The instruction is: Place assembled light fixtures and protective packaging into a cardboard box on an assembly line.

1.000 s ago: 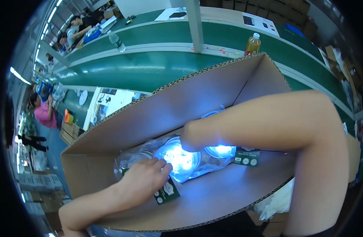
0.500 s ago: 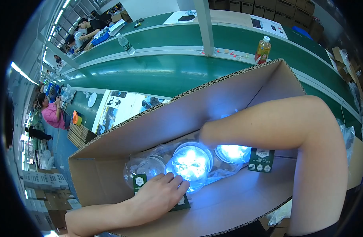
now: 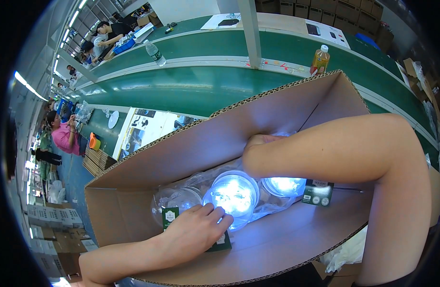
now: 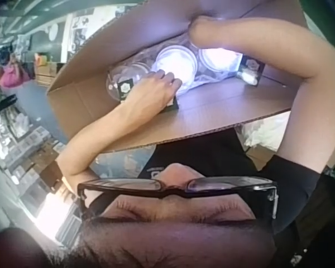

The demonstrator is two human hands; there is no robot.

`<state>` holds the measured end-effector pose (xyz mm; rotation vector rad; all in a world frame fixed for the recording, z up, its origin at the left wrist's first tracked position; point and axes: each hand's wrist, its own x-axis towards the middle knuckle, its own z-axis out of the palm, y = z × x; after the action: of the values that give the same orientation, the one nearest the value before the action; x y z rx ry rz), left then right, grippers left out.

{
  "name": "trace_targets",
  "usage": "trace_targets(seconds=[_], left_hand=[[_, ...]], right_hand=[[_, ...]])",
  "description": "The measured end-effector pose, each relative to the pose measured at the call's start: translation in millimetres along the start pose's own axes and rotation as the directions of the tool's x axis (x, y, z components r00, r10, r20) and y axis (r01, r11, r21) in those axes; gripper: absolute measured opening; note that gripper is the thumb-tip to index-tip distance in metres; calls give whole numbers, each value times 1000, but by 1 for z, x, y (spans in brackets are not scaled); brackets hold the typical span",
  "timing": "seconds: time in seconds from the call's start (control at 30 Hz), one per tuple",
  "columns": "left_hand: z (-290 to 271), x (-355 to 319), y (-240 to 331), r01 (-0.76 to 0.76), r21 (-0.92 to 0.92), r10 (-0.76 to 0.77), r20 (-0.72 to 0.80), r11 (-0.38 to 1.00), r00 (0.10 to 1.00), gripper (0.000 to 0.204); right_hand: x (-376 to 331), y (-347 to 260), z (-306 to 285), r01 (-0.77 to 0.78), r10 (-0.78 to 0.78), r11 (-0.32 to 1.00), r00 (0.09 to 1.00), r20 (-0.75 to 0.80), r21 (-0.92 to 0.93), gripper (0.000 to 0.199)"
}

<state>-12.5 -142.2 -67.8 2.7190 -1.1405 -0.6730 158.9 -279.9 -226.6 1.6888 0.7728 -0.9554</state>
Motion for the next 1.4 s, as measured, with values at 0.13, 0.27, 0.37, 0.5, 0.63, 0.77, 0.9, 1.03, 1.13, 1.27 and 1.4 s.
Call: trace_targets(seconds=[0.13, 0.27, 0.37, 0.5, 0.63, 0.77, 0.9, 1.03, 1.13, 1.27, 1.4], left_hand=[[5, 4, 1, -1, 58, 4, -59, 998, 998, 31], [6, 11, -6, -11, 94, 19, -93, 996, 996, 29], [11, 8, 2, -7, 71, 14, -97, 997, 995, 29], [9, 7, 9, -26, 121, 40, -108, 992, 993, 27], [10, 12, 8, -39, 134, 57, -135, 990, 989, 26], [14, 5, 9, -21, 125, 42, -164, 992, 986, 25], [12, 17, 8, -15, 185, 48, -174, 983, 984, 24], [17, 19, -24, 63, 181, -21, -227, 981, 974, 27], [9, 20, -29, 68, 142, -41, -182, 988, 983, 34], [7, 22, -26, 57, 152, -35, -145, 987, 989, 41], [2, 25, -26, 72, 129, -57, -119, 989, 991, 39]], right_hand=[[-32, 9, -3, 78, -72, 995, 994, -81, 69, 45], [-53, 14, -5, 153, -145, 987, 981, -132, 55, 37], [-54, 5, -19, 341, -329, 939, 856, -398, -42, 31], [-39, -15, -13, 310, -321, 942, 716, -620, -129, 33], [14, -25, -18, 290, -330, 944, 824, -461, -159, 29], [-2, -8, -14, 354, -429, 903, 783, -451, -245, 34], [-33, 24, 0, 570, -357, 807, 680, -640, 156, 38], [-103, 72, -10, 659, -510, 751, 623, -593, 46, 29], [-155, 92, 16, 405, -260, 894, 819, -512, 193, 27], [-160, 100, 42, 398, -260, 846, 889, -377, 355, 32], [-141, 95, 54, 480, -361, 832, 850, -384, 279, 29]])
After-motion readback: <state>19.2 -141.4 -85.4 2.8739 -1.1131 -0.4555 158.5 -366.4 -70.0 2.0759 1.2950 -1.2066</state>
